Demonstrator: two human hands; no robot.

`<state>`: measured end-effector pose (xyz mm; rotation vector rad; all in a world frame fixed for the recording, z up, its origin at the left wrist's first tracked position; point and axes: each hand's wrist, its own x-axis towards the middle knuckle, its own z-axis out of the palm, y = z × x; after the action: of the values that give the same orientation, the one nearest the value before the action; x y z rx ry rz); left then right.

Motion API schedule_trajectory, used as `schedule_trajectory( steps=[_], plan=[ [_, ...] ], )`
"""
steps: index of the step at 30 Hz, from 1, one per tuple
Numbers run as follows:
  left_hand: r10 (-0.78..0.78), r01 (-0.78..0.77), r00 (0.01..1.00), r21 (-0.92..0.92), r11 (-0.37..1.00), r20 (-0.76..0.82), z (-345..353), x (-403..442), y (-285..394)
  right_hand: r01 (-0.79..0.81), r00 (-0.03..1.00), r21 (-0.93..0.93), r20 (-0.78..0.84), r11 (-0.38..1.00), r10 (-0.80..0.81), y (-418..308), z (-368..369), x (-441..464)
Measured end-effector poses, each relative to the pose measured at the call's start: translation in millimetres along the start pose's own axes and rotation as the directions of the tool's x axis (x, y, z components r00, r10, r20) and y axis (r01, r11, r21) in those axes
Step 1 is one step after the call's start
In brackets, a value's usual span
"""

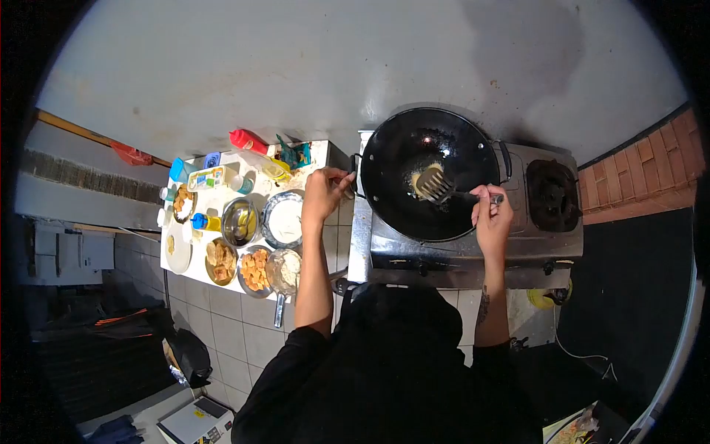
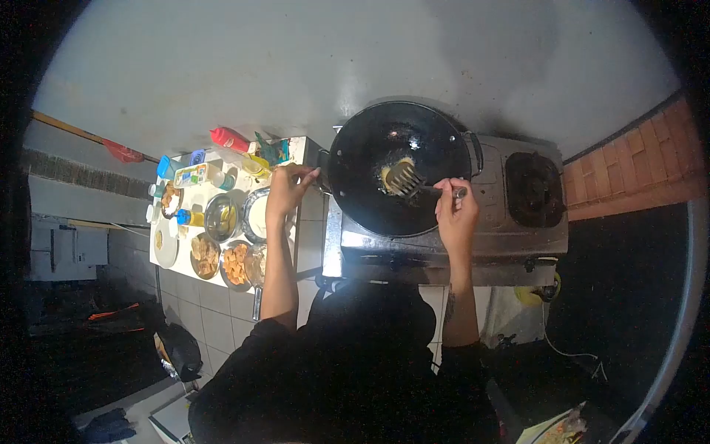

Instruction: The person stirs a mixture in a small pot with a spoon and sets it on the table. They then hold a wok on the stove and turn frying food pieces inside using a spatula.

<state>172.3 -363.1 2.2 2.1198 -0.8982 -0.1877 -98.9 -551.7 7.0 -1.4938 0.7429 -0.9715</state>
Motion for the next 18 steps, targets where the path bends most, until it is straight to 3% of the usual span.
schedule_trajectory(
  steps=[3,7,9,11,15,17,18],
  plan=[
    [0.061,-0.064,0.997,0.050,0.997,0.047,-4.6,5.5,-1.5,0.070,0.996,-0.084,0.057,0.994,-0.065,4.0,-0.1,-7.0],
    [-0.087,0.089,0.993,-0.024,0.996,0.084,-6.4,2.5,8.8,0.048,0.999,-0.178,0.031,0.983,-0.043,-7.1,-5.6,-12.3],
    [-0.127,0.135,0.988,-0.096,0.986,0.084,-3.4,-1.5,6.1,0.014,1.000,-0.171,-0.017,0.985,-0.017,-5.9,-0.4,-12.2],
    [-0.050,0.047,0.999,-0.110,0.993,-0.020,3.9,-5.2,-1.2,0.023,0.998,-0.076,-0.064,0.997,-0.028,-2.1,9.1,-13.4],
    [-0.051,0.046,0.998,-0.158,0.986,-0.032,4.6,-7.7,-7.7,0.077,0.997,-0.118,0.012,0.990,-0.077,3.5,10.9,-23.9],
    [-0.037,0.028,0.998,-0.173,0.985,-0.052,5.7,-8.8,-9.0,0.014,1.000,-0.086,-0.011,0.996,-0.015,0.8,0.6,-25.2],
    [-0.040,0.028,0.997,-0.179,0.983,-0.062,5.8,-9.3,-7.2,0.057,0.997,-0.064,-0.050,0.996,-0.061,-1.0,1.2,-24.1]
  ],
)
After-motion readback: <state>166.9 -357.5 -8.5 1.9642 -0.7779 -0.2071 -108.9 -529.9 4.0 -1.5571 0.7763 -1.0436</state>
